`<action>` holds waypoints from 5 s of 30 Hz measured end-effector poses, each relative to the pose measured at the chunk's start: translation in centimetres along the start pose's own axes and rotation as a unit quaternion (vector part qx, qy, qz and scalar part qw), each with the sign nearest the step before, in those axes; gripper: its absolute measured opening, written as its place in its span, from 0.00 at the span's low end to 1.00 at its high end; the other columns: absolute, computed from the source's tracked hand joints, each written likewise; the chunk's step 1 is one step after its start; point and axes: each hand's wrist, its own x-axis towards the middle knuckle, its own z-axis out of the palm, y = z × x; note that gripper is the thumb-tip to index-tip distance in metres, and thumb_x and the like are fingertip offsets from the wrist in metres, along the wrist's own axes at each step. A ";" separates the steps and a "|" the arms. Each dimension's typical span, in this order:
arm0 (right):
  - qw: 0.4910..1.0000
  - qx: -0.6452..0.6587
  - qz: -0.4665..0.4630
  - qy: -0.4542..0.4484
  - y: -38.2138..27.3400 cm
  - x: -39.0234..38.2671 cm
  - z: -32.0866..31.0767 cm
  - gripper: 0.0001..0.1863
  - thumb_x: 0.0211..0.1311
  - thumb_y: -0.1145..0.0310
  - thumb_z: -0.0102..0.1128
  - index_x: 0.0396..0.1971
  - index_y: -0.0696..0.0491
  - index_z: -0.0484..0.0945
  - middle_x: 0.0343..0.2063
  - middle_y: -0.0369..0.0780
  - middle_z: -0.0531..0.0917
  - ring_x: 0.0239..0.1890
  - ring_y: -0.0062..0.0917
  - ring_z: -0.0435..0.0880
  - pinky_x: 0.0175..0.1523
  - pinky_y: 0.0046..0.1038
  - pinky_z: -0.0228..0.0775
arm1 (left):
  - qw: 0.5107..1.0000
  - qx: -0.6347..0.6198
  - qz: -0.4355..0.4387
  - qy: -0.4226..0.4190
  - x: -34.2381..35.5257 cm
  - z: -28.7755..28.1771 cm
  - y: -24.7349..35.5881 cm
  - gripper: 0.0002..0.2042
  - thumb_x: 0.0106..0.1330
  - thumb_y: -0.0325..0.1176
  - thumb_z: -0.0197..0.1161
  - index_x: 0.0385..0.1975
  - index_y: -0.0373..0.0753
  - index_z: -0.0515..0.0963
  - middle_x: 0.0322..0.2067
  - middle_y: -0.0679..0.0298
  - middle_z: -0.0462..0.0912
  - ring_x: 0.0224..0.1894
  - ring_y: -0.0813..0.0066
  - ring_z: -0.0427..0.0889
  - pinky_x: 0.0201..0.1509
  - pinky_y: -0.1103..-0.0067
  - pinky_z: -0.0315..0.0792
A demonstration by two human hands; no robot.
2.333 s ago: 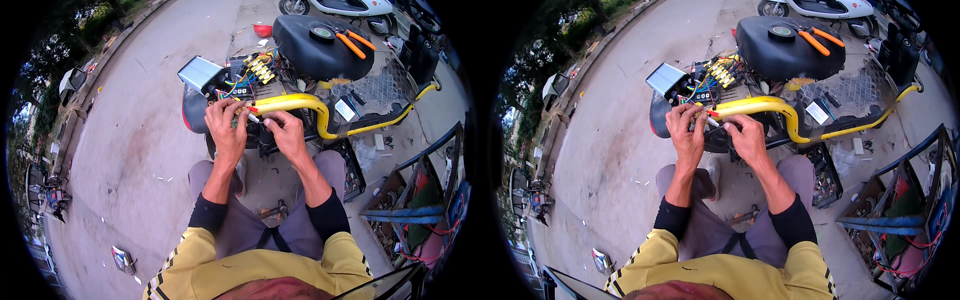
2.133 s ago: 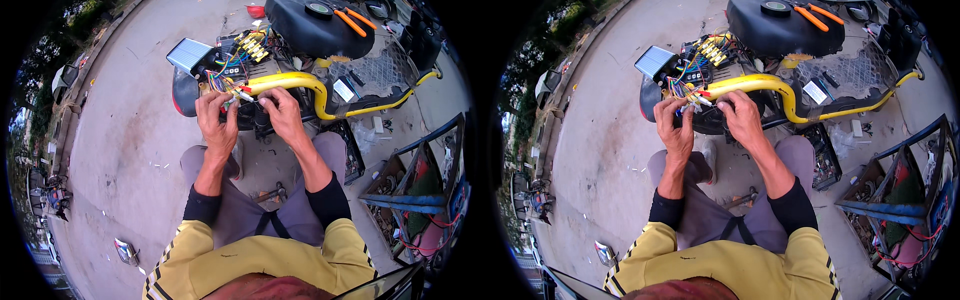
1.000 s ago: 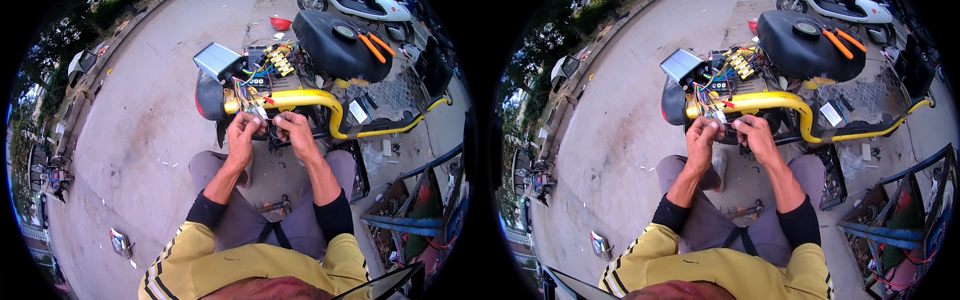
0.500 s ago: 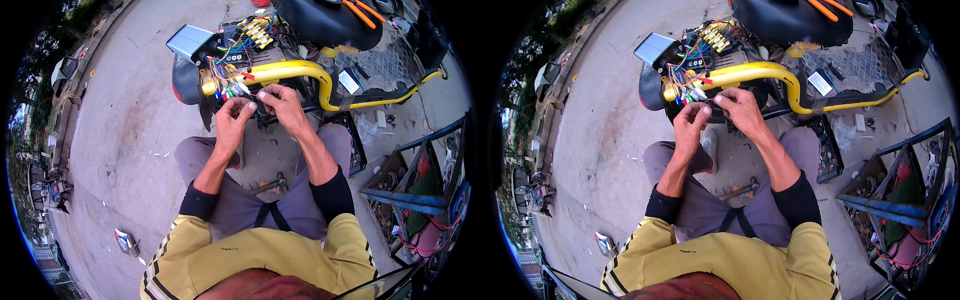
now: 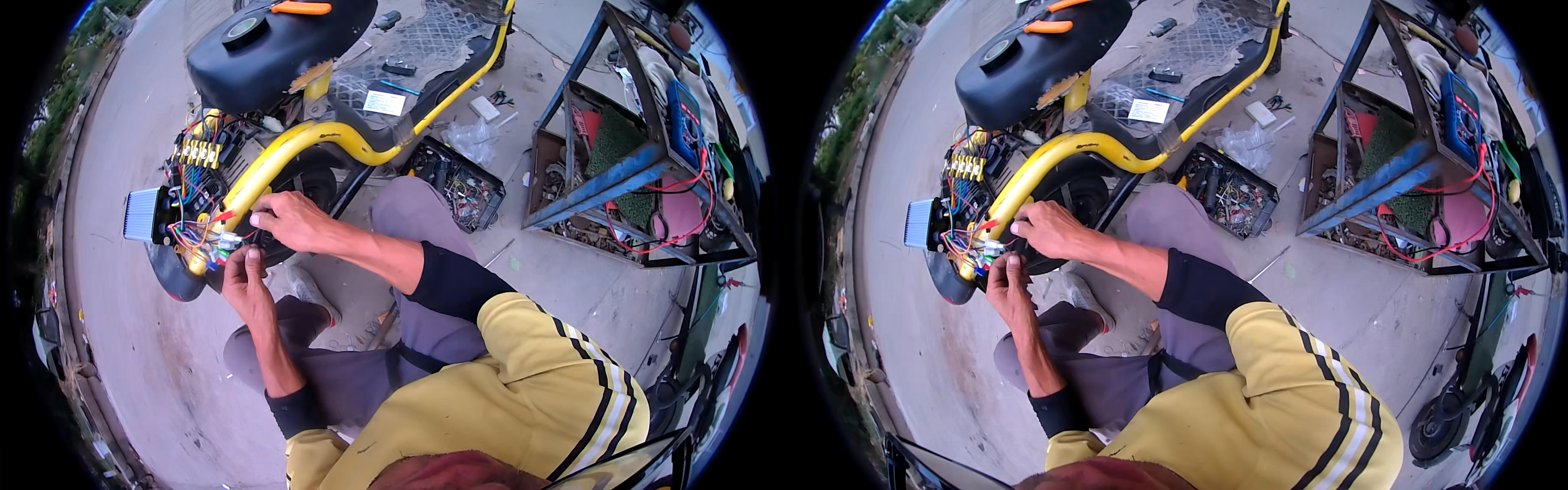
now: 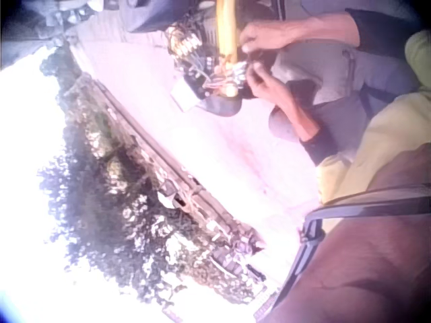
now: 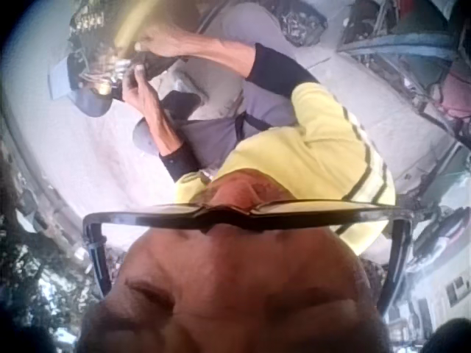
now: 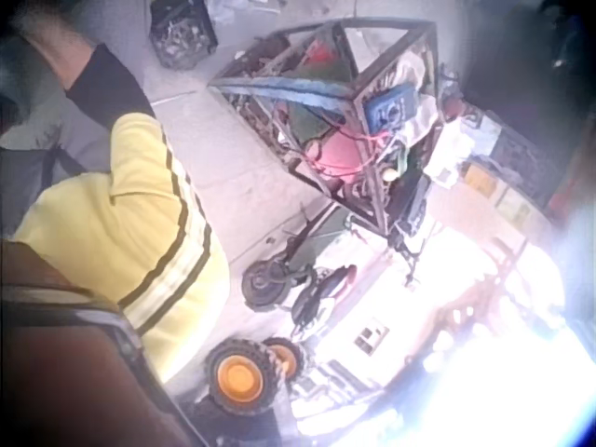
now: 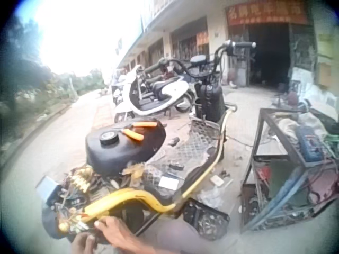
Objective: The person repairs wiring on a yellow scooter by stripping wire ends, connecting them to a white connector, and testing the connection with a multimeter. The person uses pliers and a multimeter to complete the task.
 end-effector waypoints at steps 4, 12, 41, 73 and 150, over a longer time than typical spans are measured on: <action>0.998 -0.070 -0.006 0.001 -2.2 -0.9 -1.4 0.15 0.71 0.63 0.55 0.47 0.58 0.83 0.34 0.51 0.86 0.40 0.49 0.85 0.48 0.47 0.74 | 1.000 0.013 -0.023 -0.005 -0.3 0.0 0.4 0.10 0.75 0.35 0.65 0.41 0.33 0.81 0.30 0.70 0.80 0.30 0.86 0.70 0.33 0.86 0.66; 0.981 -0.081 -0.126 0.123 -2.0 -3.7 -3.6 0.10 0.68 0.72 0.54 0.43 0.55 0.83 0.39 0.46 0.83 0.43 0.46 0.83 0.49 0.44 0.74 | 0.987 0.126 0.030 -0.091 -4.2 1.7 0.6 0.09 0.76 0.31 0.61 0.48 0.32 0.78 0.36 0.64 0.83 0.35 0.82 0.76 0.41 0.82 0.71; 0.980 0.012 -0.091 0.178 -12.9 -32.2 -16.8 0.12 0.69 0.68 0.63 0.44 0.60 0.84 0.47 0.43 0.83 0.51 0.30 0.81 0.58 0.31 0.72 | 0.898 0.117 0.373 -0.203 -5.1 10.8 2.6 0.10 0.67 0.22 0.59 0.47 0.30 0.78 0.41 0.48 0.83 0.42 0.47 0.83 0.47 0.64 0.78; 0.744 0.152 -0.363 -0.539 -25.9 -30.2 -21.6 0.15 0.69 0.74 0.48 0.22 0.60 0.79 0.27 0.52 0.83 0.28 0.40 0.83 0.31 0.33 0.74 | 0.936 0.188 0.290 -0.065 -2.1 8.4 1.1 0.09 0.68 0.24 0.65 0.46 0.36 0.81 0.31 0.60 0.81 0.27 0.69 0.82 0.33 0.78 0.75; 0.934 -0.336 0.014 -0.122 -3.4 -20.9 -3.3 0.16 0.67 0.68 0.65 0.51 0.58 0.78 0.47 0.47 0.82 0.43 0.46 0.84 0.48 0.40 0.78 | 0.999 -0.040 -0.016 -0.001 -10.0 -4.3 6.5 0.05 0.69 0.20 0.65 0.42 0.29 0.83 0.40 0.59 0.86 0.38 0.79 0.83 0.40 0.82 0.77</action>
